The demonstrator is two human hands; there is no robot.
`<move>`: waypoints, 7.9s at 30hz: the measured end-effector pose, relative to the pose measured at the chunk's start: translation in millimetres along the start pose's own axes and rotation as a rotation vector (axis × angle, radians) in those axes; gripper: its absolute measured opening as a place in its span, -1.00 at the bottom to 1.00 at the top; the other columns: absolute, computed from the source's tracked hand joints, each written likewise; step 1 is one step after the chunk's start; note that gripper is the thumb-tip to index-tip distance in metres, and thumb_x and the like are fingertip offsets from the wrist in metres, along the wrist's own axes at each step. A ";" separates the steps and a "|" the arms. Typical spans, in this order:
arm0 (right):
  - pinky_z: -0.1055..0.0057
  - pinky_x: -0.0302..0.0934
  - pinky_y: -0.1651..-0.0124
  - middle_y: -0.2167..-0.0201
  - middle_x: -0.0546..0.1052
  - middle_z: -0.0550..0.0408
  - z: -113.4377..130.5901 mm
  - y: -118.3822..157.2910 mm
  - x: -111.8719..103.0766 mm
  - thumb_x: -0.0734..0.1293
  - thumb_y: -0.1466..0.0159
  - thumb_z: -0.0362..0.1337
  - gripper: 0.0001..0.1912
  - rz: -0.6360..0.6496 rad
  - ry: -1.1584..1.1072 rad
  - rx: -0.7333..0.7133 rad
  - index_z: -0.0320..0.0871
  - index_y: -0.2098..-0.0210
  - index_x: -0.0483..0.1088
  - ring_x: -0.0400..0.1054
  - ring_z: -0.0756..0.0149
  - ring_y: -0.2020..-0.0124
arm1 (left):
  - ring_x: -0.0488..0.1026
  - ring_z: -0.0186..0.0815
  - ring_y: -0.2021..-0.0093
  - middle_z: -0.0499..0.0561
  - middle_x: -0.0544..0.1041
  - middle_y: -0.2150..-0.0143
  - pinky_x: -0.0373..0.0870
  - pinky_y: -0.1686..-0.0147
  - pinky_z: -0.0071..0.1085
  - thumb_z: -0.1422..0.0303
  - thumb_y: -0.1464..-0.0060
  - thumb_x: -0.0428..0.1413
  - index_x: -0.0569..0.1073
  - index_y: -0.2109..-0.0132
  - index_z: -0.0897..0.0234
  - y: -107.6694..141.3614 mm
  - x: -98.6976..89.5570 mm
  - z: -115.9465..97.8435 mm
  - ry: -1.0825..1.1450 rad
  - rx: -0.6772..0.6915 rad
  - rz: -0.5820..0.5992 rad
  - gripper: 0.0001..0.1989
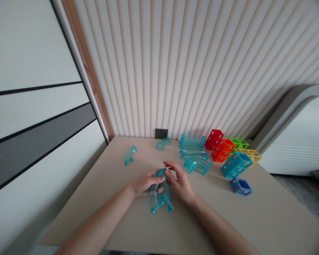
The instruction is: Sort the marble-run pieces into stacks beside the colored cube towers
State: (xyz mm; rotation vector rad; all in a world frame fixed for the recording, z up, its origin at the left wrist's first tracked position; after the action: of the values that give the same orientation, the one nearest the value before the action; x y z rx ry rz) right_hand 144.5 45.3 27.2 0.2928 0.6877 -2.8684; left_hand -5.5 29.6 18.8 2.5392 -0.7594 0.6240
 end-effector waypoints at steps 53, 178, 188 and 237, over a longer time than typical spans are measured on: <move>-0.13 0.04 -0.33 -0.39 0.17 0.08 31.8 11.4 1.2 0.17 -0.39 -0.48 -0.41 0.327 0.511 -0.516 0.28 -0.27 0.23 0.09 0.11 -0.37 | 0.53 -0.17 0.06 0.10 0.59 0.02 0.43 0.09 -0.36 0.24 -0.04 0.30 0.56 0.07 0.25 -1.3 -2.4 -15.0 0.161 0.247 -0.152 -0.68; 0.28 0.41 0.07 -0.06 0.49 -0.12 2.7 2.0 1.1 0.30 -0.34 -0.14 -0.50 0.059 0.138 0.032 -0.14 -0.23 0.32 0.46 0.17 0.05 | 0.45 -0.07 -0.11 0.24 0.42 -0.19 0.39 -0.12 -0.10 0.21 -0.06 0.28 0.24 -0.29 0.21 11.7 -28.3 -40.7 -0.950 0.894 -0.554 -0.31; 0.23 0.34 -0.12 -0.04 0.42 -0.09 8.6 1.4 0.1 0.27 -0.30 -0.36 -0.49 0.055 0.340 -0.127 -0.05 -0.24 0.31 0.40 0.18 -0.05 | 0.57 -0.12 0.14 0.13 0.60 0.08 0.52 0.09 -0.22 0.23 0.14 0.40 0.48 -0.02 0.18 3.1 -38.0 -34.3 -0.758 0.714 -0.561 -0.45; 0.19 0.41 0.01 -0.02 0.53 -0.09 -4.5 0.7 -16.0 0.36 -0.28 -0.14 -0.41 -0.198 0.389 0.051 -0.13 -0.27 0.24 0.49 0.17 0.13 | 0.55 -0.18 0.00 0.16 0.55 -0.03 0.52 -0.01 -0.22 0.18 -0.11 0.22 0.35 -0.05 0.24 0.1 -28.0 -22.7 -0.819 0.764 -0.635 -0.58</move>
State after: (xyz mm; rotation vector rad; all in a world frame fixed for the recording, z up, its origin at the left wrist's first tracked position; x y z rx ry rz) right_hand 160.7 48.8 26.7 0.8513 0.7423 -3.0499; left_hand -33.2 52.2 22.6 3.4994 0.1894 -0.4805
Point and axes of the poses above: each hand's wrist, its own y-axis away from the middle knuckle, its own x-axis out of the palm, z = x × y, the point moved 4 cm from there along -y, towards the middle knuckle
